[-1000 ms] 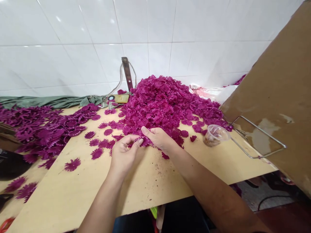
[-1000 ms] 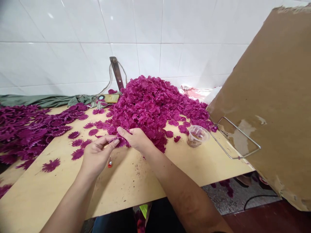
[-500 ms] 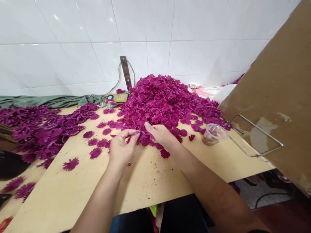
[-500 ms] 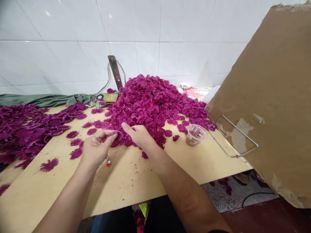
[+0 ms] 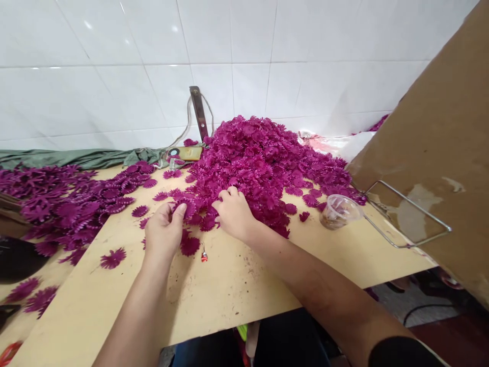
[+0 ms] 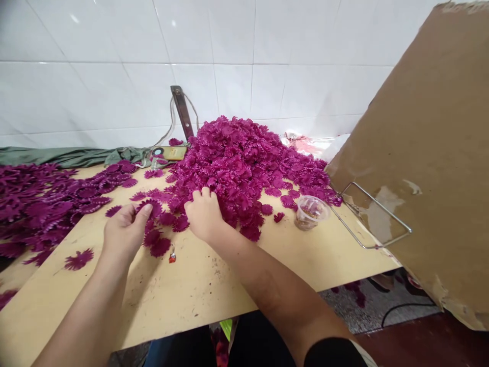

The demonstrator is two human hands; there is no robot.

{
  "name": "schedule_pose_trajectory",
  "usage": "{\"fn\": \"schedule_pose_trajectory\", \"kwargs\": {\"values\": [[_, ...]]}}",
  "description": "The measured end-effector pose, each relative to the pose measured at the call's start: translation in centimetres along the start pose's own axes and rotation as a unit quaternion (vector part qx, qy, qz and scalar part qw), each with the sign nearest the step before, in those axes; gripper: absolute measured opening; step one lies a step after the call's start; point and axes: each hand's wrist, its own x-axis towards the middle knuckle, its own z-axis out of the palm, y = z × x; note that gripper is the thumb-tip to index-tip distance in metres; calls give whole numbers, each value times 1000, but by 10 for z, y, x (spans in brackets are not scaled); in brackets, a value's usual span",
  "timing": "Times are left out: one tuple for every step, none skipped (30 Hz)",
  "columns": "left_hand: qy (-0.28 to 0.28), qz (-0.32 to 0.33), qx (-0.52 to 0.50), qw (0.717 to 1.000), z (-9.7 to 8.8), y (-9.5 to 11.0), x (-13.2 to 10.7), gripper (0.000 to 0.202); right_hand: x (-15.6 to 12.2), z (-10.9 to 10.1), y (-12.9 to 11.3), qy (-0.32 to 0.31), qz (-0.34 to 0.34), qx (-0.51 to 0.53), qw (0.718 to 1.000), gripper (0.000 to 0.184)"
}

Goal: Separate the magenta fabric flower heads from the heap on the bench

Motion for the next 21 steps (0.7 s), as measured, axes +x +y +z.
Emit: {"fn": "schedule_pose_trajectory", "kwargs": {"values": [[0, -6, -3, 1000, 0, -3, 0, 28, 2, 4, 0, -8, -1, -10, 1000, 20], [-2, -17, -15, 1000, 0, -6, 0, 28, 4, 7, 1, -15, -2, -14, 1000, 20], [-6, -32, -34, 999, 1, -10, 0, 28, 6, 9, 3, -20, -1, -12, 1000, 19], [-12, -49, -56, 997, 1, -13, 1, 29, 7, 10, 5, -20, 3, -5, 1000, 18], [-16, -62, -78, 995, 1, -15, 1, 30, 8, 10, 6, -15, 11, 6, 1000, 18], [-20, -70, -97, 993, 1, -17, 2, 32, 9, 10, 8, -6, 22, 20, 1000, 18], [-23, -72, -113, 991, 2, -18, 2, 33, 10, 9, 9, 6, 37, 35, 999, 18], [-26, -73, -123, 989, 2, -18, 2, 34, 10, 8, 10, 18, 55, 53, 997, 18], [-29, -73, -129, 989, 3, -18, 2, 35, 11, 6, 12, 30, 76, 73, 994, 17], [-32, -72, -132, 988, 3, -17, 2, 35, 12, 5, 13, 39, 97, 94, 990, 16], [-37, -71, -133, 988, 4, -16, 1, 35, 12, 4, 14, 47, 116, 114, 985, 15], [-42, -68, -134, 988, 4, -15, 0, 35, 13, 3, 16, 54, 134, 133, 981, 15], [-50, -61, -137, 987, 4, -13, -2, 34, 13, 2, 17, 60, 147, 150, 976, 16], [-59, -52, -141, 987, 5, -11, -4, 32, 13, 2, 19, 67, 156, 163, 972, 17], [-66, -41, -146, 986, 5, -9, -6, 31, 13, 1, 20, 74, 160, 176, 968, 20], [-73, -32, -149, 986, 6, -7, -8, 29, 13, 0, 21, 83, 163, 189, 965, 23], [-82, -25, -148, 985, 7, -4, -10, 28, 13, -1, 21, 91, 164, 204, 961, 26], [-90, -19, -146, 985, 8, -2, -11, 26, 12, -3, 21, 97, 161, 221, 957, 30], [-99, -12, -144, 985, 9, 1, -13, 25, 11, -4, 21, 101, 155, 240, 953, 33], [-106, -2, -144, 984, 11, 3, -15, 23, 11, -4, 21, 103, 147, 262, 948, 35], [-114, 10, -146, 983, 13, 6, -16, 22, 10, -5, 21, 103, 138, 285, 943, 37]]}}
